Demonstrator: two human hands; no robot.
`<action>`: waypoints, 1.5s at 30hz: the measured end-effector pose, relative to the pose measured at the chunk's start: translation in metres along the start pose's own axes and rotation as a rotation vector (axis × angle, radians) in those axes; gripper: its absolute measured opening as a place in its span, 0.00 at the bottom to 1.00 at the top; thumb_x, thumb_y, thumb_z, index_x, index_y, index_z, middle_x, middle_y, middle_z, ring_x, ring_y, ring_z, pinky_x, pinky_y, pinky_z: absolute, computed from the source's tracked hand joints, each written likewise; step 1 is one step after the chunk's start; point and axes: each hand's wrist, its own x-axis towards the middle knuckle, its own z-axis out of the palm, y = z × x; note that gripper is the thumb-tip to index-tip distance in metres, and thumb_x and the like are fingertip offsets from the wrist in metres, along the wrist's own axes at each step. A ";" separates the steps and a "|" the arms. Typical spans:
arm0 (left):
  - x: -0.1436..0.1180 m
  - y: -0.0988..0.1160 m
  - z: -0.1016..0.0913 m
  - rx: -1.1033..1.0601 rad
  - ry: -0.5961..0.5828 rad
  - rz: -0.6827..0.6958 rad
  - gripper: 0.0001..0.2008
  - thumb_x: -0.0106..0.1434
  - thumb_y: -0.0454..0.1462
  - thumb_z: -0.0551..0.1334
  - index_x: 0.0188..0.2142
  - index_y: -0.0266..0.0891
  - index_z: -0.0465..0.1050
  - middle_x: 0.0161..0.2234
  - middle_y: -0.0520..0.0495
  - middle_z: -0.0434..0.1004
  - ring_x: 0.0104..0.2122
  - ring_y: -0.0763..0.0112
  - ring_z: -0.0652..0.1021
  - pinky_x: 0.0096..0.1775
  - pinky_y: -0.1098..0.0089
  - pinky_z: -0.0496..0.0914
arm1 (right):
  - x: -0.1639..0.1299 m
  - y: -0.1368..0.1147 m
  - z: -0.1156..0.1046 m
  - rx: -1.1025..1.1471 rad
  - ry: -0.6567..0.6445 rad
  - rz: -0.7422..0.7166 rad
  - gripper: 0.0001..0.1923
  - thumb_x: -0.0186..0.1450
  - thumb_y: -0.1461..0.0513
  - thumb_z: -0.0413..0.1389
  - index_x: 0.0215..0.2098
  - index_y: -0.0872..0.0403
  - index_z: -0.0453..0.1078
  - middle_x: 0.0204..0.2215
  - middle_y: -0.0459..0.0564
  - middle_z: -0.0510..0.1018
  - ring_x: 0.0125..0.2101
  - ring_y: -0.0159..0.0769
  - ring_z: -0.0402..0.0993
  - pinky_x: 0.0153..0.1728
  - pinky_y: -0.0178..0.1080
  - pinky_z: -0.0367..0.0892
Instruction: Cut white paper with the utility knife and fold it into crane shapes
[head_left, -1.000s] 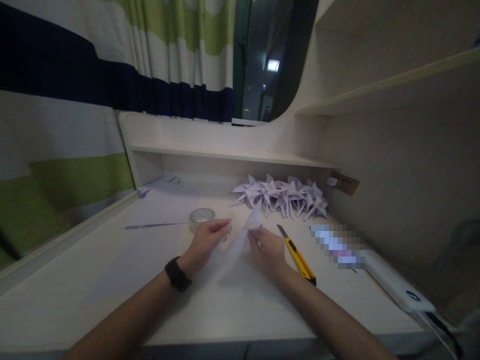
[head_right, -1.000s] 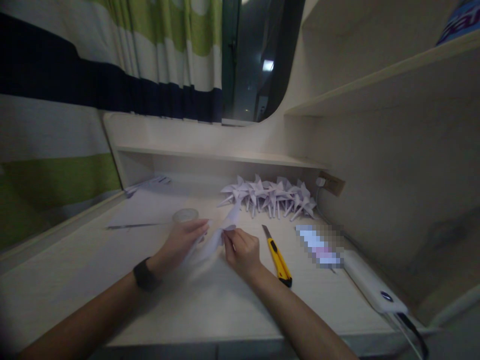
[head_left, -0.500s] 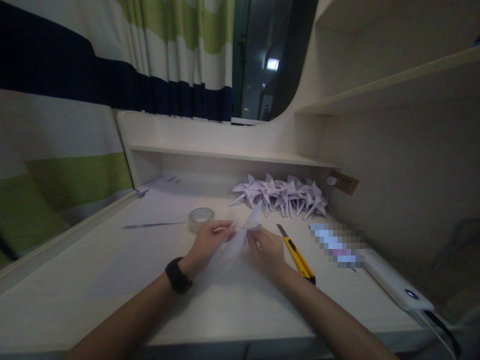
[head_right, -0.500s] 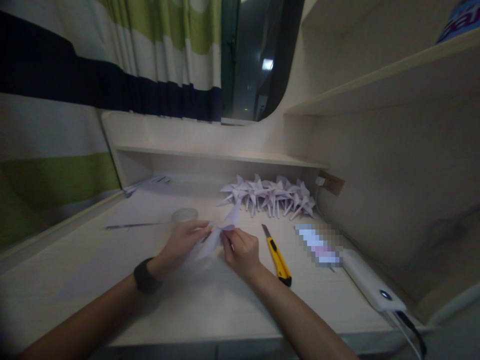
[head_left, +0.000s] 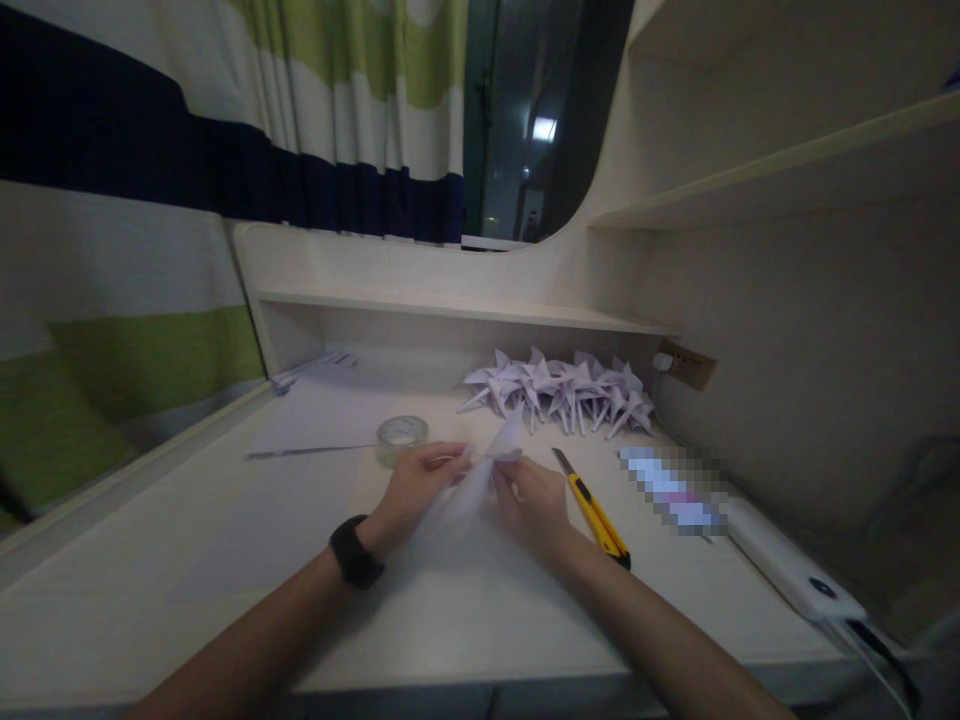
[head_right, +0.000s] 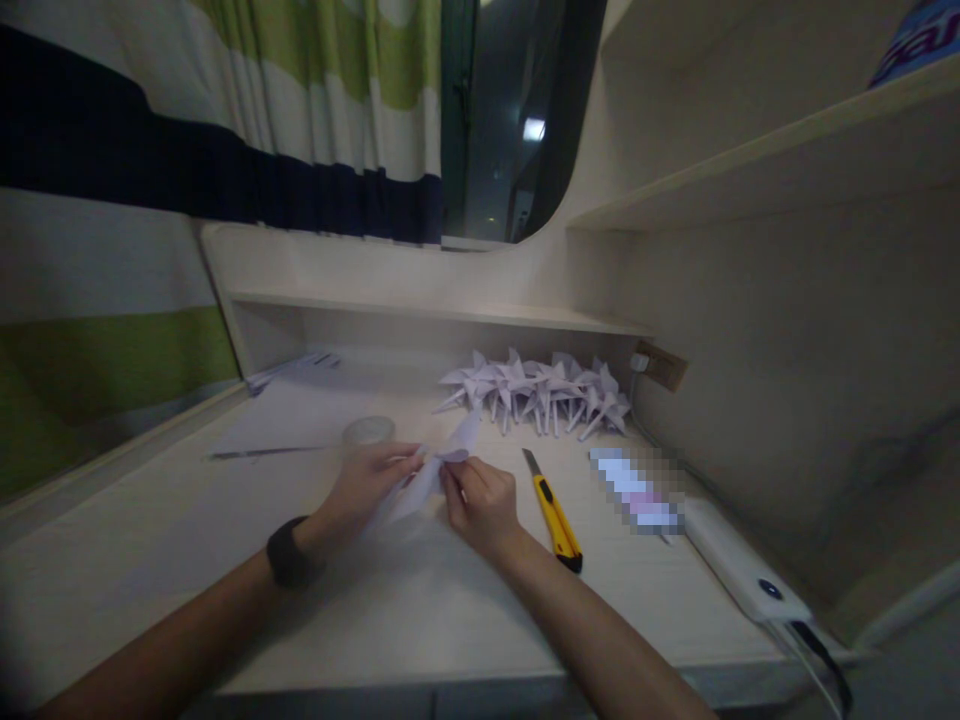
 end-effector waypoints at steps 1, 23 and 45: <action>0.000 0.001 0.000 0.008 -0.007 0.001 0.10 0.56 0.37 0.66 0.37 0.35 0.80 0.36 0.43 0.82 0.34 0.64 0.81 0.38 0.65 0.75 | 0.000 0.000 0.000 -0.001 -0.004 -0.003 0.05 0.65 0.67 0.52 0.34 0.55 0.69 0.25 0.50 0.76 0.25 0.33 0.71 0.27 0.34 0.64; -0.004 -0.006 -0.006 0.513 0.013 0.428 0.10 0.62 0.38 0.61 0.39 0.41 0.80 0.40 0.45 0.81 0.39 0.62 0.80 0.44 0.64 0.72 | -0.001 0.001 0.001 -0.051 -0.055 -0.066 0.05 0.65 0.66 0.52 0.32 0.56 0.69 0.23 0.49 0.75 0.23 0.32 0.70 0.25 0.34 0.61; 0.003 -0.001 -0.009 0.500 -0.054 0.351 0.11 0.66 0.43 0.54 0.32 0.39 0.66 0.30 0.49 0.70 0.32 0.68 0.71 0.34 0.69 0.65 | 0.000 -0.002 -0.002 0.078 -0.006 0.010 0.06 0.65 0.67 0.52 0.32 0.55 0.70 0.24 0.49 0.76 0.25 0.33 0.72 0.26 0.34 0.64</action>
